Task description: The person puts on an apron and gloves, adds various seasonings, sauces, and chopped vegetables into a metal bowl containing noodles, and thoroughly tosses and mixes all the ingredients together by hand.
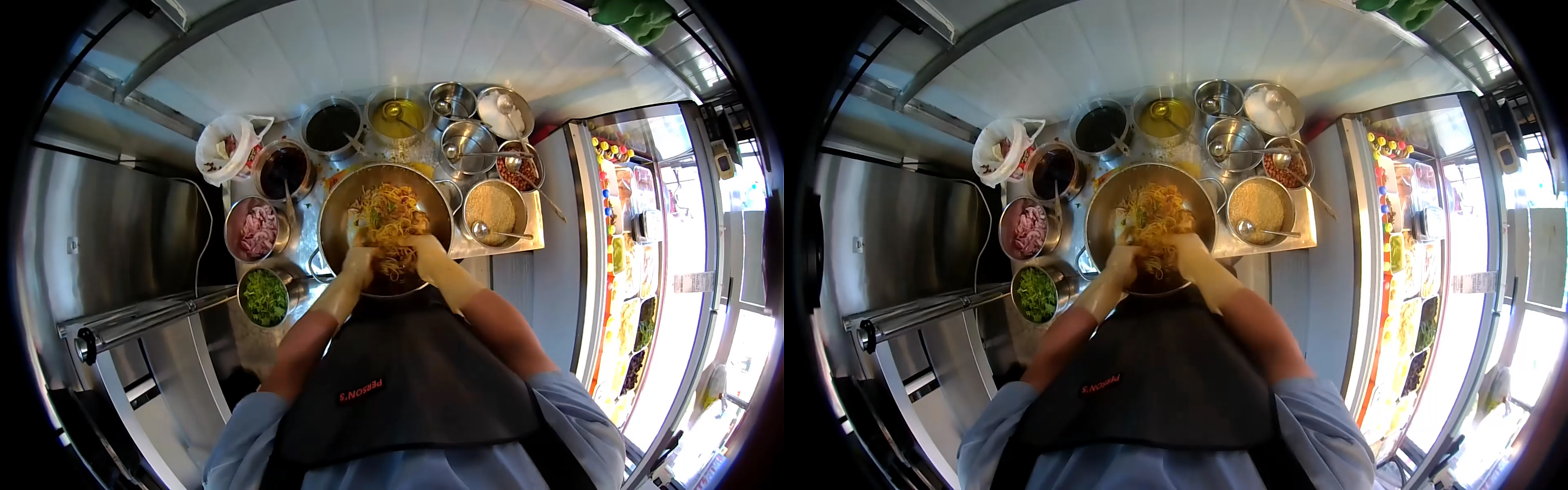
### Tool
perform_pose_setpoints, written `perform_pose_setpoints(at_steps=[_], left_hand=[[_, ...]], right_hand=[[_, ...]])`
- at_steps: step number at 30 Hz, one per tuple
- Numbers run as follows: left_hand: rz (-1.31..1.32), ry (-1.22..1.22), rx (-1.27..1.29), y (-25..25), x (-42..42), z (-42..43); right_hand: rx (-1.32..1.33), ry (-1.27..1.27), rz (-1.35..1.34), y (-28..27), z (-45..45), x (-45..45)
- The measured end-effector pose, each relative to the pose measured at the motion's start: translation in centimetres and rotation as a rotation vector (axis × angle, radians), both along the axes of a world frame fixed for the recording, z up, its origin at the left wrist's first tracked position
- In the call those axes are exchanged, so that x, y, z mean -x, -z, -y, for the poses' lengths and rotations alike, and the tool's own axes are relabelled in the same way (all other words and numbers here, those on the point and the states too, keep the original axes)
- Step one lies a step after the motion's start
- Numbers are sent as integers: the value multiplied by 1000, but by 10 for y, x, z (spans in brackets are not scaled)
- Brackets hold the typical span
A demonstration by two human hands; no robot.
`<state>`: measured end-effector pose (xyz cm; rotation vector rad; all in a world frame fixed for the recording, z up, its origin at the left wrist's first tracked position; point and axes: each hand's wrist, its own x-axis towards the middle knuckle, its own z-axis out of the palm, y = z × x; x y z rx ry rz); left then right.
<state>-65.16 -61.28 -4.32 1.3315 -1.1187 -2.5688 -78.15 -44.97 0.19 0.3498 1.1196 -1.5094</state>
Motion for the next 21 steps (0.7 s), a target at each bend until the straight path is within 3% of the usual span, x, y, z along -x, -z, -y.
perform_pose_setpoints(at_steps=[1, 2, 3, 4, 6, 7, 9, 10, 11, 12, 13, 14, 15, 16, 18, 19, 20, 21], left_hand=[[36, -46, -46, -71, -2, 3], [37, -51, -47, -50, -7, 3], [35, -14, -334, -27, -14, -1], [-42, 10, -354, -22, -13, -3], [-197, 59, -398, -9, -11, -7], [-128, 359, 59, -12, -21, 14], [169, -17, 210, -100, 22, 18], [183, 63, 820, -81, 33, 25], [309, 343, 1340, -112, 53, 26], [-3, 319, 1459, -91, 78, 29], [-115, 473, 1380, -96, 101, 32], [-227, 634, 1525, -75, 120, 42], [-89, 838, 1605, -69, 134, 58], [60, 1061, 1659, -63, 131, 69], [391, 1316, 1470, -46, 101, 98], [267, 1039, 1321, -45, 70, 95], [143, 739, 1155, -7, 47, 84], [-41, 394, 810, 10, 52, 61]], right_hand=[[-1, 1, -2, -13, 3, 1], [-163, 32, 4, -29, 5, -1], [-327, 61, 17, -42, 4, -10], [91, -389, -381, 1, -17, -16], [-18, -200, -321, 22, 1, -18], [-55, -139, -294, 25, 5, -20], [-697, -111, -770, -27, 16, 12], [-654, -112, -739, -108, 30, 26], [-690, -161, -923, -68, 43, 35], [-719, -210, -1117, -33, 57, 45], [-589, -508, -1016, -47, 68, 56], [-450, -798, -902, -65, 79, 64], [-425, -849, -1105, -9, 88, 62], [-423, -850, -1094, -10, 82, 55], [-432, -944, -1238, -27, 59, 53], [-651, -731, -1198, -25, 46, 41], [-649, -728, -1197, -16, 44, 34], [-377, -508, -1010, -4, 42, 20]])
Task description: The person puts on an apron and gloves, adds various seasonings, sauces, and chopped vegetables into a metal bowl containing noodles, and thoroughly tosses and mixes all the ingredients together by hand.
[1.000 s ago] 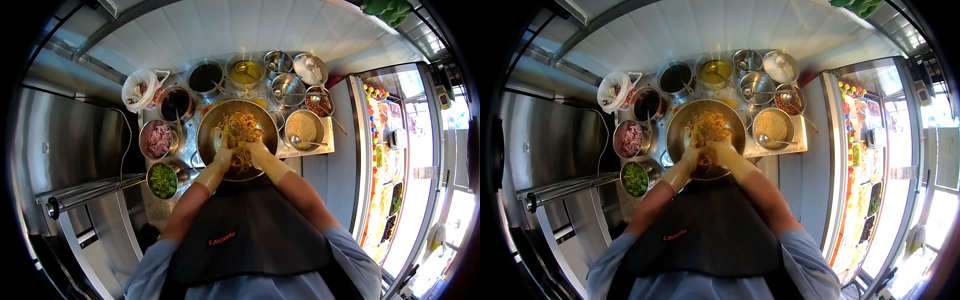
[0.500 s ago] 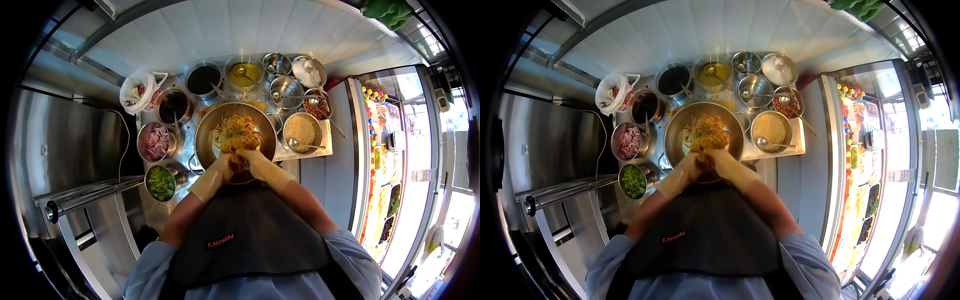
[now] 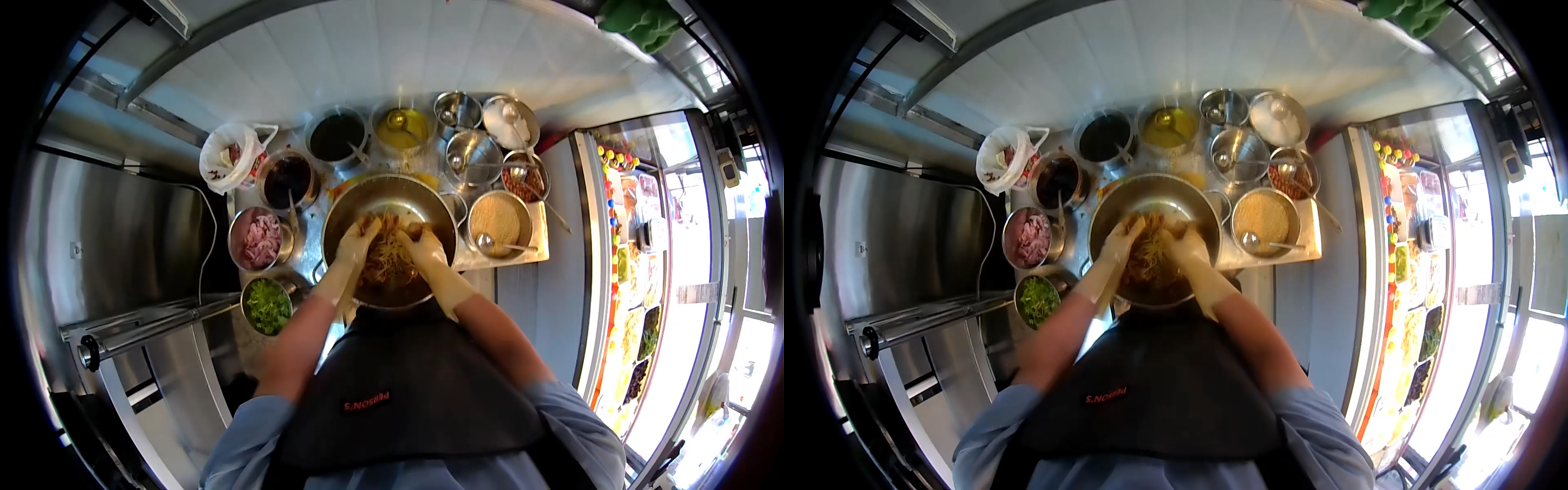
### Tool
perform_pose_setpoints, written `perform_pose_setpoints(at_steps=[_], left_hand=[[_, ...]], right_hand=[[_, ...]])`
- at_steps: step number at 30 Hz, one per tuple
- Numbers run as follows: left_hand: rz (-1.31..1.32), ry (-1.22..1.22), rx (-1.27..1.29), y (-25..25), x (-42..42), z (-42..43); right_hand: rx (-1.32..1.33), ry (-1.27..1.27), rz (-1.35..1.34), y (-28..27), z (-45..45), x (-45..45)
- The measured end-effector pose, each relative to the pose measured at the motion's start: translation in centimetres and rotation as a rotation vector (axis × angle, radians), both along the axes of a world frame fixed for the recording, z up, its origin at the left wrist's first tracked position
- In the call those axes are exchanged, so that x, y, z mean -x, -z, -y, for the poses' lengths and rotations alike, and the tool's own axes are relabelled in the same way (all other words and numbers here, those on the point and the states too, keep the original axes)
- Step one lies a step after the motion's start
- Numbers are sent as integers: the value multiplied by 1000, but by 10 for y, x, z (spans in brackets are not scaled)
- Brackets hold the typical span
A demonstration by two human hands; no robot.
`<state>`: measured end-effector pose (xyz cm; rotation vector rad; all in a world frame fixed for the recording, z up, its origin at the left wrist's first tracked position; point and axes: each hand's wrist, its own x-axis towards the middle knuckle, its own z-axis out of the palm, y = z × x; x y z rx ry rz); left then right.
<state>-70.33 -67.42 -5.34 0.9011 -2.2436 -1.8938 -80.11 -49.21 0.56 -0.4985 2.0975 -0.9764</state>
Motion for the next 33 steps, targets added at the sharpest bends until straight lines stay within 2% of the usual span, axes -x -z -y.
perform_pose_setpoints(at_steps=[1, 3, 4, 5, 6, 8, 9, 11, 12, 13, 15, 16, 17, 19, 20, 21, 23, 24, 25, 27, 28, 29, 30, 31, 33], left_hand=[[-213, -258, -406, 14, 2, -30], [-190, -197, -341, 36, 15, -28], [-145, -142, -274, 44, 10, -28], [-141, -145, -276, 30, 1, -18], [-41, -216, -382, 1, -5, 0], [75, -287, -493, -16, -15, 0], [-16, -270, -515, -15, -11, -13], [-218, -242, -552, -8, 5, -26], [-203, -254, -532, 35, 5, -20], [-201, -254, -533, 15, -2, -8], [362, -159, -137, -71, -22, 11], [13, -416, -647, -86, -27, -2], [14, -409, -648, -84, -21, -14], [-112, -334, -614, -71, -8, -35], [-237, 7, -99, -41, -11, -29], [-404, 167, 456, -10, -14, -23], [-132, -262, -706, -21, -12, -17], [24, -255, -584, -80, -21, -16], [35, -249, -585, -67, -26, -18], [35, -290, -673, -5, -36, -24], [79, -249, -540, 1, -35, -35], [127, -212, -407, 7, -35, -45], [-25, -230, -598, -11, -34, -50], [-187, -241, -788, -20, -28, -52], [-210, -251, -858, -18, -42, -33]], right_hand=[[276, 117, 238, 12, -8, -15], [560, 229, 446, 13, -10, -4], [426, 354, 505, 8, -13, 5], [294, 475, 561, 3, -12, 15], [228, 529, 583, -10, -7, 22], [145, 657, 607, -47, 0, 21], [137, 730, 600, -61, 6, 16], [274, 625, 602, 7, 23, 12], [357, 596, 721, 7, 23, 9], [439, 566, 841, 6, 23, 9], [216, 692, 467, -26, 13, 12], [1, 489, 94, -9, -6, 17], [1, 496, 94, -18, -2, 12], [-26, 614, 607, -35, 16, -3], [167, 697, 723, -26, 20, -9], [360, 737, 771, -22, 20, -10], [462, 770, 786, -41, 6, -4], [254, 606, 595, -25, -7, 5], [111, 632, 431, -29, -16, 2], [77, 877, 592, -83, -2, -18], [80, 868, 588, -56, 0, -14], [279, 740, 721, -2, -1, -19], [477, 608, 846, 29, -3, -23], [479, 610, 846, 27, -9, -19], [447, 584, 866, 12, -26, -20]])
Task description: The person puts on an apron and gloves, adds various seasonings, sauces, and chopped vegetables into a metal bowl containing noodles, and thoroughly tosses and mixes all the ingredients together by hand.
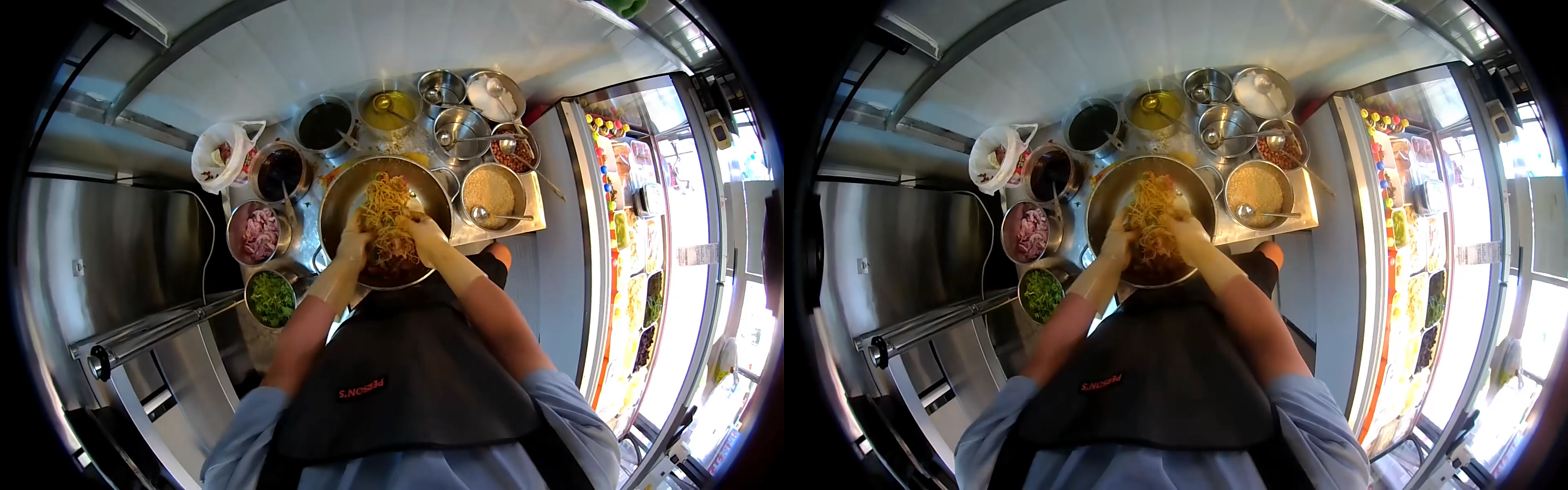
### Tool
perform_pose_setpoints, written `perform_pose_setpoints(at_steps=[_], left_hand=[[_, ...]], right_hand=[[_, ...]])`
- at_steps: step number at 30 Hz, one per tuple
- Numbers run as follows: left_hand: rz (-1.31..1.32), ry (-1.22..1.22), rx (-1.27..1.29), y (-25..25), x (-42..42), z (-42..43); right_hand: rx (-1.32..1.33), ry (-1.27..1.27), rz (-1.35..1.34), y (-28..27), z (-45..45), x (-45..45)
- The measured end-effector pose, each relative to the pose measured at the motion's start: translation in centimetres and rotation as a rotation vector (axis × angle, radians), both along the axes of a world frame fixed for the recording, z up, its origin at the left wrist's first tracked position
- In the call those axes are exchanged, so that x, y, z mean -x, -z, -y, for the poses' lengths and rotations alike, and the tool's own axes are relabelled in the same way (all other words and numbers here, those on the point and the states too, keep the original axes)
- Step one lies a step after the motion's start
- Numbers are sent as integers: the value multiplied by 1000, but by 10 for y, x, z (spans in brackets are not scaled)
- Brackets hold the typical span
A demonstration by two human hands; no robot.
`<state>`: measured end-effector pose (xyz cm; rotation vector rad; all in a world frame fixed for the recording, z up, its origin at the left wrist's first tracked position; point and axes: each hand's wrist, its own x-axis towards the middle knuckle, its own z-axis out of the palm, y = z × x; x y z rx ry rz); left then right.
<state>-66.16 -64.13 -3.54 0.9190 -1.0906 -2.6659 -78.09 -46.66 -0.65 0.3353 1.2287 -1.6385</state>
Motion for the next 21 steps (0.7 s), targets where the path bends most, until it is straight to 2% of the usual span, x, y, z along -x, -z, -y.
perform_pose_setpoints(at_steps=[2, 3, 4, 5, 6, 7, 9, 10, 12, 14, 15, 16, 17, 19, 20, 21], left_hand=[[262, 203, 265, -25, -9, 16], [161, 158, 122, -31, -8, 4], [168, 159, 121, -26, -1, -11], [163, 59, 54, -19, 8, -26], [158, -40, -14, -13, 10, -35], [262, 80, 199, -15, 0, -17], [134, 185, 475, -35, -17, 15], [240, 166, 392, -43, -21, 15], [407, 143, 223, -36, -14, 7], [471, 152, 136, -17, 5, -8], [272, 91, 88, -10, 15, -11], [197, 91, 206, -1, 8, -2], [125, 84, 324, -8, 5, 6], [344, 187, 153, -47, -4, 25], [498, 283, 98, -19, -9, 33], [136, 361, 594, 9, -15, 19]], right_hand=[[-35, 17, -85, -14, 8, 1], [-78, 32, -152, -18, 11, -15], [-115, 43, -229, -26, 19, -23], [-272, -40, -267, -33, 31, -23], [-274, -36, -263, -42, 24, -21], [-261, -44, -266, -48, 10, -11], [-223, -57, -278, -57, -3, 12], [-220, -60, -274, -48, -1, 10], [-228, 176, 16, -23, 3, -1], [-446, -51, -170, -42, 28, -20], [-347, 5, -118, -37, 26, -19], [-246, 58, -66, -22, 21, -15], [-257, -21, -26, -19, 4, -2], [-170, 63, -40, -16, -3, -6], [-124, 104, -46, -18, -5, -7], [-306, -16, -100, -19, 12, -12]])
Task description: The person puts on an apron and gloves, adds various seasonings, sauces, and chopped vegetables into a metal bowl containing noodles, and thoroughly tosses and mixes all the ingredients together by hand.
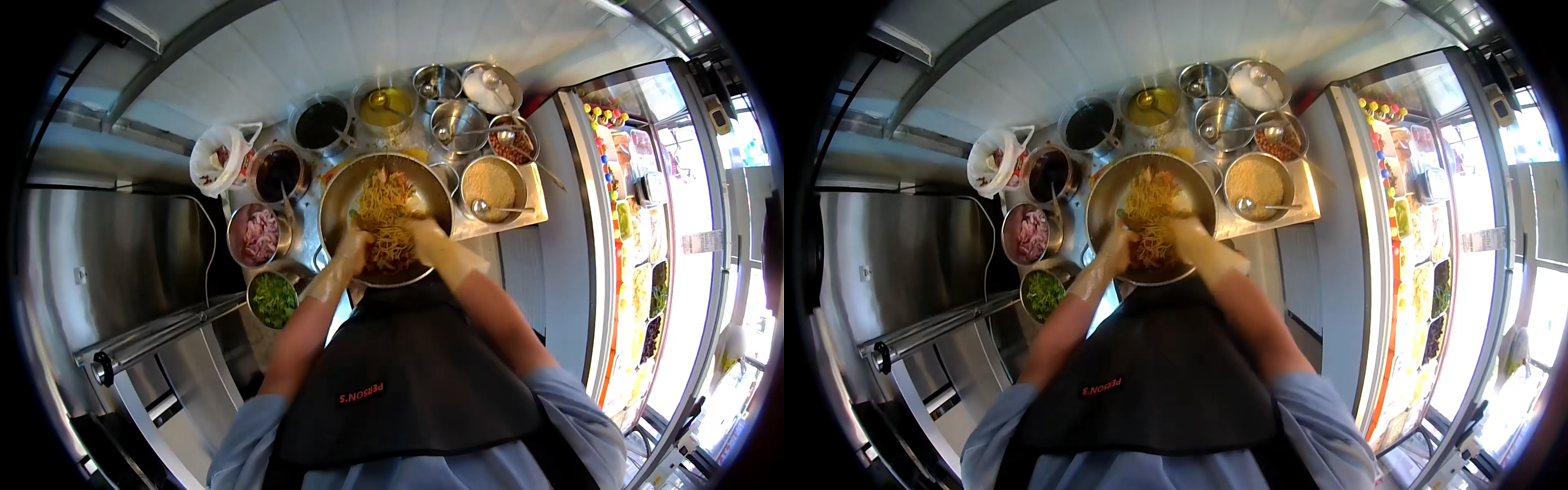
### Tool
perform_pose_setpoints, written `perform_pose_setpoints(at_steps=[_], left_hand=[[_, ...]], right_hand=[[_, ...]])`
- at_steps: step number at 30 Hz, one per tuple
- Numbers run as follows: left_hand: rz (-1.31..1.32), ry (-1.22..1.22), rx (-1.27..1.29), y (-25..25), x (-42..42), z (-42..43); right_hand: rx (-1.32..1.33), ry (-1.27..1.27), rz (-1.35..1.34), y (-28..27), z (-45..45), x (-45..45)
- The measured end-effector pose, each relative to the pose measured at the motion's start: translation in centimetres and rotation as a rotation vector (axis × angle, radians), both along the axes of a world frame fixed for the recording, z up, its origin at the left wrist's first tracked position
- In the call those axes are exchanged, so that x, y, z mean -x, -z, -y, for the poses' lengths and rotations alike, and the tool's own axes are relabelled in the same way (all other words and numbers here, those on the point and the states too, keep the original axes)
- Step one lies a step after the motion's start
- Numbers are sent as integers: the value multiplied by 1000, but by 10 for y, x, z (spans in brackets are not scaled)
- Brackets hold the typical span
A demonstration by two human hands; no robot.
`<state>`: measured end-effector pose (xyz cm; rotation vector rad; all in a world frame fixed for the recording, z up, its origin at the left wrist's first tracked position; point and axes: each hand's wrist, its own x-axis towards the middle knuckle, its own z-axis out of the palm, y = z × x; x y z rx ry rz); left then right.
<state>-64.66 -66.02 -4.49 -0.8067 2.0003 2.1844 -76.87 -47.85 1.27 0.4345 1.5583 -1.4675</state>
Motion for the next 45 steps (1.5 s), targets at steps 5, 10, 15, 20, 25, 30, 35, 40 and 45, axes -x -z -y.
perform_pose_setpoints(at_steps=[5, 10, 15, 20, 25, 30, 35, 40, 45], left_hand=[[93, -403, -383, -20, 6, -19], [17, -137, -26, -9, 8, -31], [99, -421, -418, -84, 1, 5], [229, -199, -150, -9, 35, -27], [243, -211, -405, -48, 1, -19], [319, -99, 63, -39, 26, -2], [-362, 253, 850, -118, 107, 11], [244, 672, 1217, -12, 83, 52], [25, -303, -37, 36, 47, -25]], right_hand=[[342, 219, 214, 4, -12, 18], [-225, -128, -83, -32, 5, 6], [69, 143, -42, -17, 1, 17], [-110, -124, -122, 7, 7, 9], [57, 54, 86, 1, -14, 12], [-221, -268, -255, -54, 9, 35], [-284, -637, -783, -40, 56, 80], [-367, -1177, -966, -23, 27, 68], [30, -222, -248, 26, 16, 28]])
